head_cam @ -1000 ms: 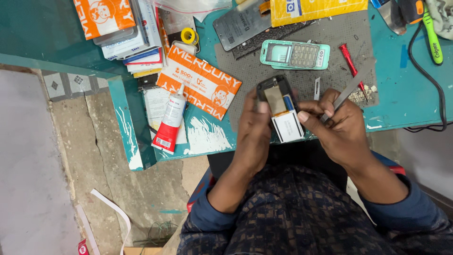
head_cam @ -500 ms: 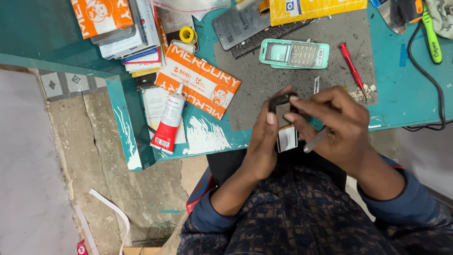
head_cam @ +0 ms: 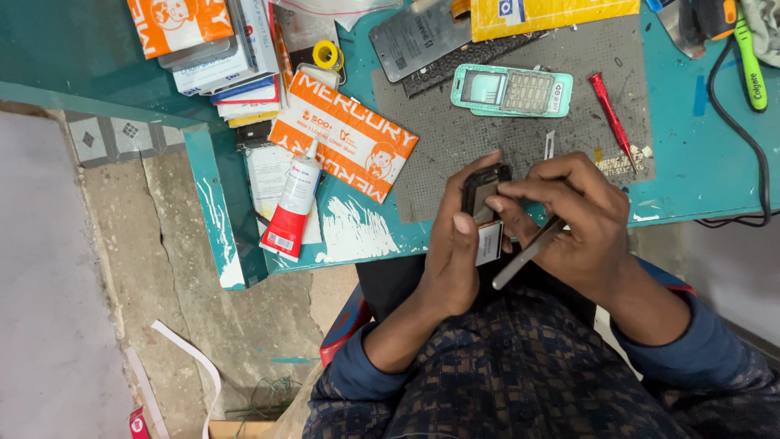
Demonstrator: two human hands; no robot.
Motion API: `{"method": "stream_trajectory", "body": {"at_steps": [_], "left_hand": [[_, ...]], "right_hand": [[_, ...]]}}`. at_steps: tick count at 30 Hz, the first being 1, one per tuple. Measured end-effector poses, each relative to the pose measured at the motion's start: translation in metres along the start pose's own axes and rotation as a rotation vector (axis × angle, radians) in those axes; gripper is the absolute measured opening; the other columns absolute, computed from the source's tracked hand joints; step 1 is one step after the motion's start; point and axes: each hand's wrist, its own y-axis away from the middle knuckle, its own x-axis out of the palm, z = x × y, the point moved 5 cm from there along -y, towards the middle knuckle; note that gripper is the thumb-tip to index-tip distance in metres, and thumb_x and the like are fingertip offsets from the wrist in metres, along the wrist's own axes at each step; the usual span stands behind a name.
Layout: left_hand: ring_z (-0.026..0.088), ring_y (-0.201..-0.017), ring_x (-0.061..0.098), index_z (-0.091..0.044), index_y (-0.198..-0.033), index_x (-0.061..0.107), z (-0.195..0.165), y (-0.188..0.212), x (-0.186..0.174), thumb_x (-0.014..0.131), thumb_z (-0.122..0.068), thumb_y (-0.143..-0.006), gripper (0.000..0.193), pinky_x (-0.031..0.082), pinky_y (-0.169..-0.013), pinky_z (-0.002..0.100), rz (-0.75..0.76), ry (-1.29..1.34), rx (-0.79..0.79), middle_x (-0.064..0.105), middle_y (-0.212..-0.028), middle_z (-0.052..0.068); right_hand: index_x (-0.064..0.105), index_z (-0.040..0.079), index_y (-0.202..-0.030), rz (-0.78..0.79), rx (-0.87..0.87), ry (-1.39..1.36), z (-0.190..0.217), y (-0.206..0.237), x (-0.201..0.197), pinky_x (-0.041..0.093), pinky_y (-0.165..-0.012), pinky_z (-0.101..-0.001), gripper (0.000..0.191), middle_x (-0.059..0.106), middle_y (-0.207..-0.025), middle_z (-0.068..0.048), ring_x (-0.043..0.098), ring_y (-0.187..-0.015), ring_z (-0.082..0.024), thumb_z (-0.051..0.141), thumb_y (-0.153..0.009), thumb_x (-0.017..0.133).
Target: The person repairs a feature phone at a workbench. They pry open the phone casing, remove the battery and internal board, work on the components with a screwdriver and tweezers, reassemble the phone, and apply liquid from a bottle onto the board.
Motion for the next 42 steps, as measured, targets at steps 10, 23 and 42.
{"method": "stream_trajectory", "body": {"at_steps": [10,23,42], "left_hand": [[0.021,-0.140,0.050,0.003,-0.163,0.029,-0.007,0.000,0.001,0.026,-0.070,-0.111,0.089,0.041,-0.120,0.033,0.028,-0.074,0.071,0.045,-0.151,0.017],[0.009,-0.096,0.055,0.001,-0.162,0.033,-0.007,0.001,0.002,0.032,-0.077,-0.106,0.096,0.047,-0.085,0.022,0.045,-0.077,0.006,0.057,-0.120,0.008],[0.013,-0.083,0.060,-0.005,-0.157,0.037,0.014,0.005,0.009,0.048,-0.023,-0.114,0.047,0.052,-0.068,0.029,0.114,0.455,-0.346,0.058,-0.101,0.008]], "right_hand": [[0.076,0.004,-0.112,-0.003,0.026,-0.089,-0.003,-0.002,0.000,0.043,-0.056,-0.0258,0.033,0.065,-0.101,-0.008,0.054,-0.066,-0.008,0.011,-0.084,0.092],[0.075,0.003,-0.102,0.091,-0.015,0.003,-0.001,-0.009,-0.005,0.046,-0.057,-0.0323,0.024,0.065,-0.097,-0.007,0.061,-0.067,-0.014,0.013,-0.085,0.089],[0.074,0.007,-0.106,0.379,-0.446,0.043,0.014,0.000,-0.019,0.054,-0.057,-0.0357,0.028,0.071,-0.100,-0.006,0.071,-0.076,-0.020,0.015,-0.079,0.076]]}}
